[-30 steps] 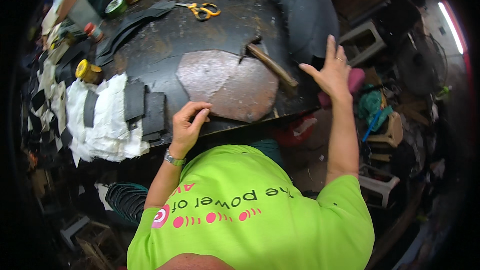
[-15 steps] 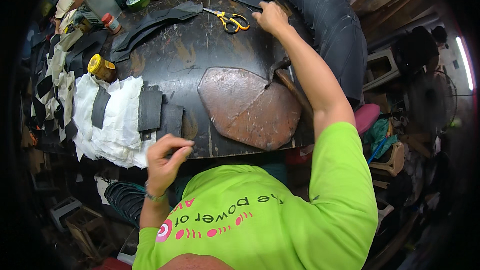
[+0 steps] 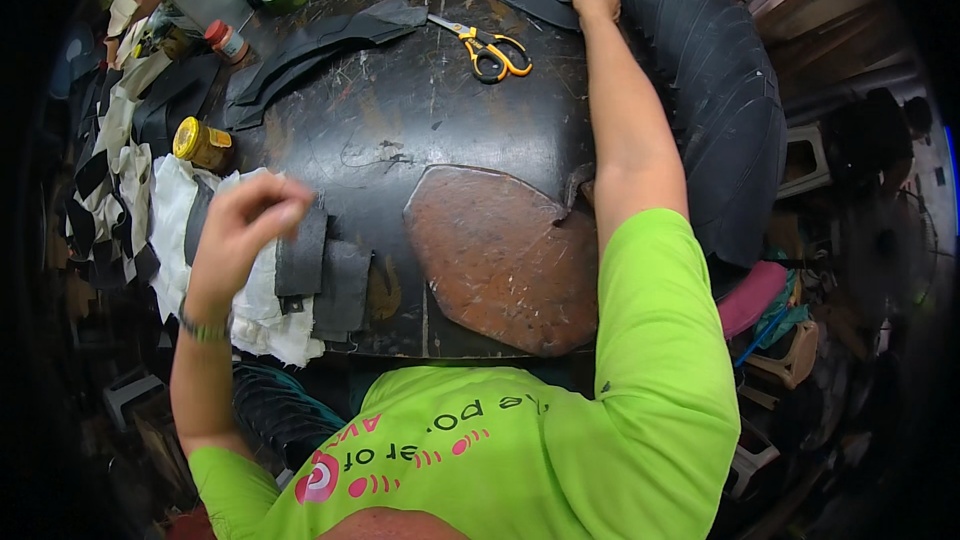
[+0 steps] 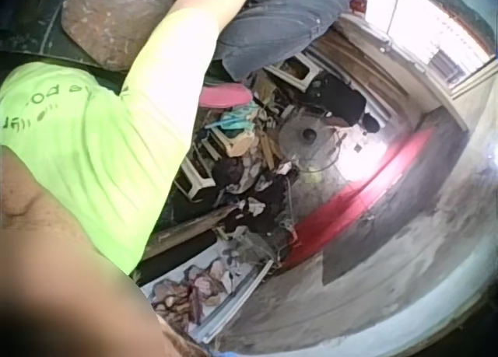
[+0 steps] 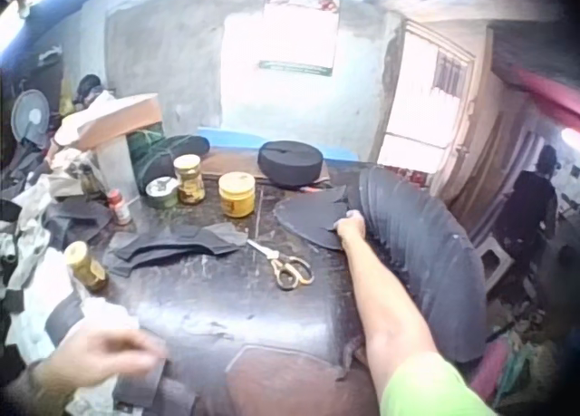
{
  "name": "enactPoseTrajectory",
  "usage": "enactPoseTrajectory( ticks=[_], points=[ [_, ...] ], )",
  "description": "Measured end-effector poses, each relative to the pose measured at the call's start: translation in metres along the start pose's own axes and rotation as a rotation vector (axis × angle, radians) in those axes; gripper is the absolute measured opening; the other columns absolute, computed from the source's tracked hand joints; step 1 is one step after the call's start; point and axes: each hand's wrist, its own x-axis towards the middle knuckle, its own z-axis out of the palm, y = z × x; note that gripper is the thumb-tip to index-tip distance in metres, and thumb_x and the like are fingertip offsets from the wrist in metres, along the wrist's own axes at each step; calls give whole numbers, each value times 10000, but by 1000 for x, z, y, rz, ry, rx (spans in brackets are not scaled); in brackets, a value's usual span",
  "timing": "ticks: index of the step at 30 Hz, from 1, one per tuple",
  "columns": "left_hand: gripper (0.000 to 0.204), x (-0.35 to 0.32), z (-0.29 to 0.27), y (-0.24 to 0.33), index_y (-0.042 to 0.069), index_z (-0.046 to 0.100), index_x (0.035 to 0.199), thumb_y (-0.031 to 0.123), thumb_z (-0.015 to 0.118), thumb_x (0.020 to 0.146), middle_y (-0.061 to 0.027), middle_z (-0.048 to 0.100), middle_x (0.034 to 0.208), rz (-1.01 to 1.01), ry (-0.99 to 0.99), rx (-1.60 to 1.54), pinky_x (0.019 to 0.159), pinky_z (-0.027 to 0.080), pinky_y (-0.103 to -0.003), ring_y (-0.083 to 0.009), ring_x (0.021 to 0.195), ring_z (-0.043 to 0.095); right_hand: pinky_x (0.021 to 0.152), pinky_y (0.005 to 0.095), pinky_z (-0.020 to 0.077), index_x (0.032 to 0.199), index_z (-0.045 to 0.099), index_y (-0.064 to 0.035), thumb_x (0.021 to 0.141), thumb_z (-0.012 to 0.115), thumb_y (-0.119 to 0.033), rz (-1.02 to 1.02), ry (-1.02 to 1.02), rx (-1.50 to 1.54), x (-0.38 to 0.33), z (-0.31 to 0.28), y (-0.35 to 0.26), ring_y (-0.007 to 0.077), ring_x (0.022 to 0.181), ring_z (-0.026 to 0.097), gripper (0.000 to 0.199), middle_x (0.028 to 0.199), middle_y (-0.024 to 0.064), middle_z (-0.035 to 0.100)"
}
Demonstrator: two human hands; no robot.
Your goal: The person assembles a black shoe-like object by hand, repeatedly aligning and pressing together multiple black rubber or foam pieces. They use a hammer to tap and secure the joined sections, then inspect the assembled shape by turning it over and checking the interior.
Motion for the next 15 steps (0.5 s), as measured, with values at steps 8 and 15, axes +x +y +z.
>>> enactPoseTrajectory(
  ticks=[8,15],
  points=[
    [327,171,-14,-63,117,673,1288,191,677,969,37,675,1124,-40,304,-176,814,476,-227,-68,983,603,738,494,648,1165,555,-14,956,604,2,-75,-126,830,-45,-52,-18,276,918,655,215,1062,129,588],
    [299,241,-93,-109,167,751,1150,254,737,864,-136,683,1155,443,769,763,1001,478,-378,-301,1142,619,860,502,611,1103,600,-5,961,639,-72,-62,-516,892,-106,-124,-24,257,951,680,161,1002,93,661]
  ],
)
